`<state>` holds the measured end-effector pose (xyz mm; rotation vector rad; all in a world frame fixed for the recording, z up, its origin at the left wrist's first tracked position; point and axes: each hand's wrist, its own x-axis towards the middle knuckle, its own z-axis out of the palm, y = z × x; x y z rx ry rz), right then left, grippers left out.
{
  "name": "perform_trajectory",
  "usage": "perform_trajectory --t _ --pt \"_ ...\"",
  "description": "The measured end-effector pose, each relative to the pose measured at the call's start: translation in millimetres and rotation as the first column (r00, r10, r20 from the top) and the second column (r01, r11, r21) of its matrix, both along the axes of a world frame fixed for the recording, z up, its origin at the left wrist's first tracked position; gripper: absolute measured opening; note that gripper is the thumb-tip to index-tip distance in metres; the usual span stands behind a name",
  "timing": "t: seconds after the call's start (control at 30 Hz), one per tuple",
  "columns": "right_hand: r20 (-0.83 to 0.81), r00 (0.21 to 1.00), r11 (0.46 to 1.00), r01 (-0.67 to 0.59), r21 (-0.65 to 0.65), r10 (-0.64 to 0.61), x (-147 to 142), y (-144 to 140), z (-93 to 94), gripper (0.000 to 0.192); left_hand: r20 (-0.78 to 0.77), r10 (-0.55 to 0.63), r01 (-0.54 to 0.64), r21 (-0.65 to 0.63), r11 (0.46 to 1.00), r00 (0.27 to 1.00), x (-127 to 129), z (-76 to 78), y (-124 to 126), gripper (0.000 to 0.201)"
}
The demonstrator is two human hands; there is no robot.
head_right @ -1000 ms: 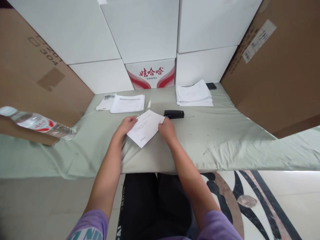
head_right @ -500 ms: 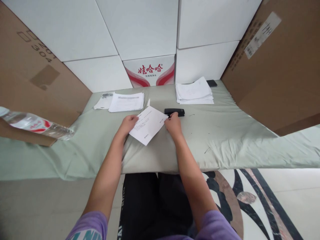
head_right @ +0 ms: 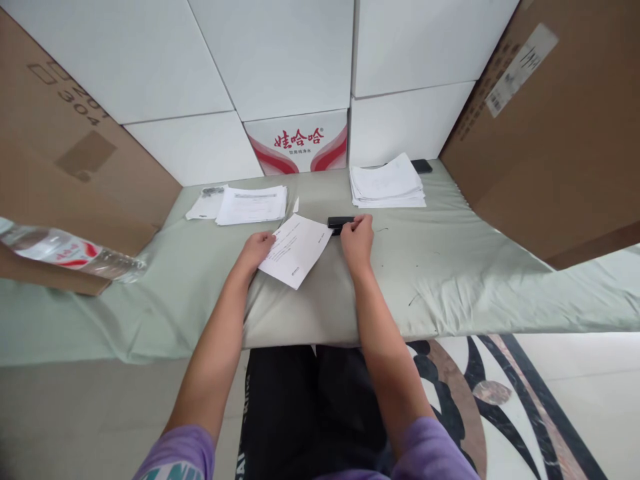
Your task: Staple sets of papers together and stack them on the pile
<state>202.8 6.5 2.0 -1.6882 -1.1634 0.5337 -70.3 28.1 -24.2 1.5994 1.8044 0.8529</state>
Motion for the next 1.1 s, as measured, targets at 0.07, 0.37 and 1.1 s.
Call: perform_trajectory --t 0.07,0.37,1.1 --pt "0.069 0.997 0.998 0.032 0.05 -0.035 7 2 13.7 0.016 -0.021 -0.006 0.006 -0.005 1.0 1.0 1 0.1 1 0.025" --pt "0.421 0.868 0.964 -0.247 -0.097 0.265 0 88 66.0 0.019 -0.213 -0.019 0.013 -0.029 1.0 0.977 6 6.6 -2 0.03" --pt "0.571 0.786 0.931 -0.015 -0.366 0.237 -26 110 6.5 0.031 -0.452 0.053 -0.099 -0.078 0.992 0.891 12 30.7 -25 0.028"
